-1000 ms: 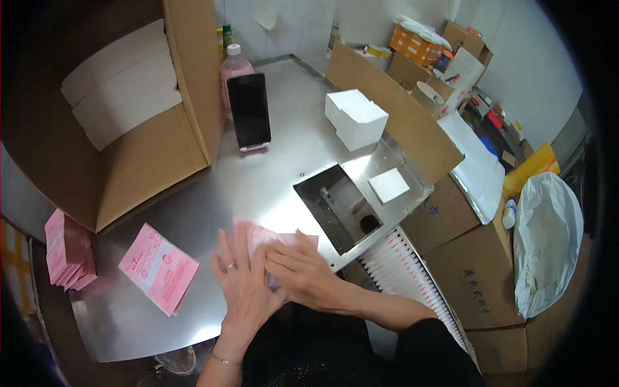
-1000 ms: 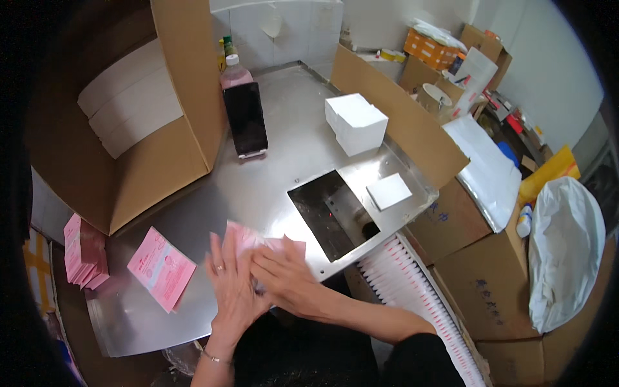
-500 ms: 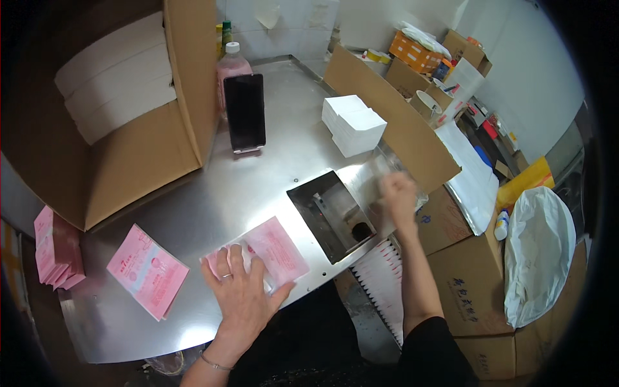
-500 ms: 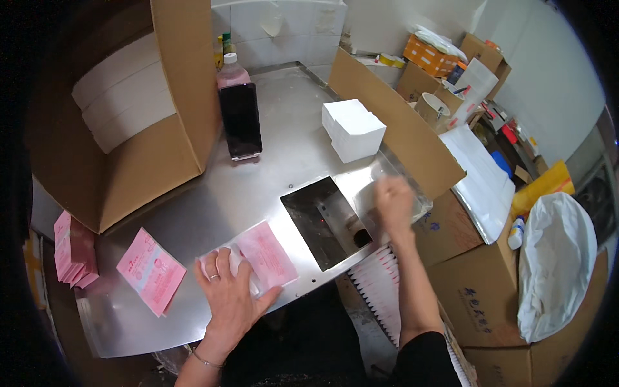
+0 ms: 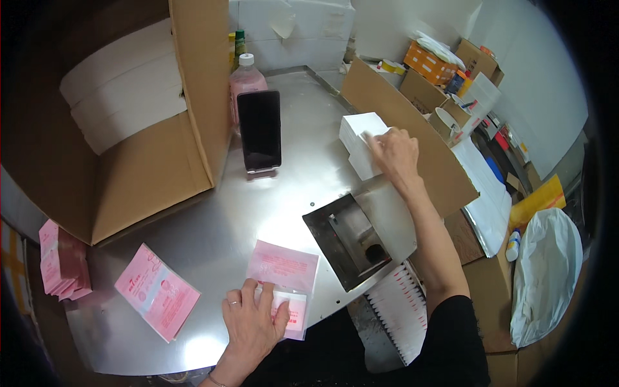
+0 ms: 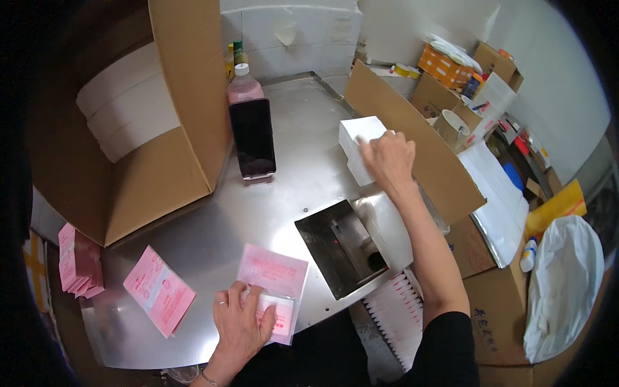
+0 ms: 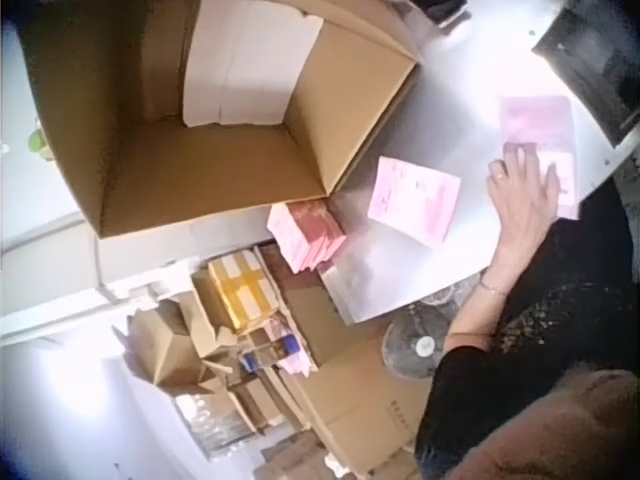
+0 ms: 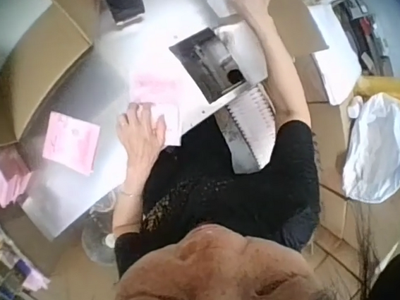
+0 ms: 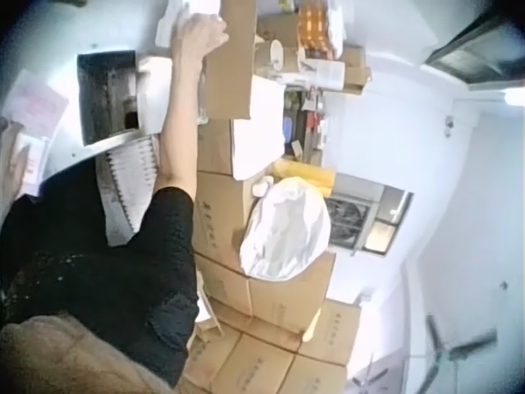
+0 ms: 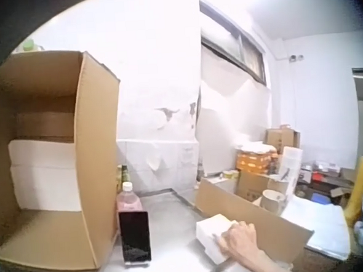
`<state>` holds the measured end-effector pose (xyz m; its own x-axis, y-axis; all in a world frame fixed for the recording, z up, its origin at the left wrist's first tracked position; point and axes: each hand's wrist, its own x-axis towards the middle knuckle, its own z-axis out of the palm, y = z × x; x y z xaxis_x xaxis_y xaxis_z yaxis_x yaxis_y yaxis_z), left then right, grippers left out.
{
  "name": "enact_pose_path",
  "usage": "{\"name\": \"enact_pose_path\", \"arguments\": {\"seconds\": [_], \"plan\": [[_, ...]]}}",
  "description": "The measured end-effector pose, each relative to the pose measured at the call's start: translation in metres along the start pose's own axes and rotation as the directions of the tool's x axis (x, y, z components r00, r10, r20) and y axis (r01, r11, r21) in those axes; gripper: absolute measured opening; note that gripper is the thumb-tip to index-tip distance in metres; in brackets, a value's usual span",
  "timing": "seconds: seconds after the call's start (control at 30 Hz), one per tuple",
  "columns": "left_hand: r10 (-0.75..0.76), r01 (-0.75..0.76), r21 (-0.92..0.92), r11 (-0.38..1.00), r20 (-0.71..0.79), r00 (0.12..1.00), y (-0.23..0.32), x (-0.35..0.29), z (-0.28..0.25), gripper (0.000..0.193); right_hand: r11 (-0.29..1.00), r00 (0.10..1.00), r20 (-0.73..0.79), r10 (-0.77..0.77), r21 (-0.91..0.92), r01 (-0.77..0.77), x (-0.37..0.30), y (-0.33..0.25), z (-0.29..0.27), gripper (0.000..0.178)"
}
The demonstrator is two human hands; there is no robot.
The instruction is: Manually inserting pink packets into white cardboard boxes and organizing them on a metal workspace.
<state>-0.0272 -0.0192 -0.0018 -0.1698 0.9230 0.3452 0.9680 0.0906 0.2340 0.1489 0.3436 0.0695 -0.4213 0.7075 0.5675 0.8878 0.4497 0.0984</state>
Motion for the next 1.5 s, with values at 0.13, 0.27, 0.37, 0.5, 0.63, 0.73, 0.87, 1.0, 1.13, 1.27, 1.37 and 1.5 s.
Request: {"name": "enact_pose_path", "arguments": {"seconds": [0.13,0.27,0.37,0.5,0.63,0.73,0.87,1.0,1.13,1.27,1.37,1.5], "plan": [[0.003,-0.002,-0.023,1.0,0.042,0.999,0.003,0.0,0.001,0.046,0.992,0.995,-0.091,0.037,0.121,-0.026,0.044,0.022,0.028,0.042],[0.023,-0.019,-0.097,0.995,0.043,0.999,0.002,0.001,0.005,0.041,0.977,0.999,0.035,-0.022,0.213,0.014,0.052,0.023,0.055,0.047],[0.028,-0.031,-0.1,0.994,-0.026,0.999,-0.001,-0.001,0.009,0.039,0.982,0.933,0.354,0.058,0.146,-0.116,0.031,0.012,0.036,0.047],[-0.005,0.007,-0.116,0.993,0.016,1.0,0.003,0.001,0.001,0.038,0.977,0.946,0.308,0.099,0.151,-0.152,-0.039,0.015,0.006,0.044],[0.014,-0.022,-0.097,0.995,-0.081,0.997,-0.001,0.005,0.01,0.036,0.923,0.998,-0.065,-0.006,0.384,0.031,-0.049,0.031,-0.014,0.038],[0.021,-0.028,-0.086,0.996,-0.077,0.997,-0.001,0.0,0.008,0.037,0.905,0.978,-0.045,0.204,0.39,-0.17,-0.059,0.039,-0.056,0.036],[0.041,-0.049,-0.09,0.995,-0.095,0.995,0.004,-0.001,0.012,0.038,0.852,0.938,0.037,0.345,0.406,-0.33,-0.083,0.072,-0.063,0.037],[0.03,-0.038,-0.083,0.996,-0.092,0.995,0.005,-0.002,0.008,0.037,0.828,0.941,-0.048,0.335,0.492,-0.27,-0.09,0.057,-0.06,0.035],[0.039,-0.048,-0.092,0.995,-0.095,0.995,0.002,-0.003,0.008,0.037,0.934,0.956,-0.233,0.177,0.347,-0.088,-0.108,0.03,-0.066,0.035],[0.026,-0.035,-0.07,0.997,-0.137,0.99,0.001,-0.005,0.01,0.036,0.997,0.996,-0.081,-0.028,0.065,0.033,-0.126,-0.004,-0.072,0.027],[0.038,-0.047,-0.063,0.997,-0.148,0.988,0.005,0.0,0.006,0.036,1.0,0.997,-0.073,-0.008,0.011,0.009,-0.13,0.003,-0.061,0.025],[0.037,-0.041,-0.04,0.998,-0.101,0.994,0.005,0.0,0.005,0.036,0.988,0.997,-0.007,0.083,0.129,-0.081,-0.126,0.001,-0.067,0.024]]}}
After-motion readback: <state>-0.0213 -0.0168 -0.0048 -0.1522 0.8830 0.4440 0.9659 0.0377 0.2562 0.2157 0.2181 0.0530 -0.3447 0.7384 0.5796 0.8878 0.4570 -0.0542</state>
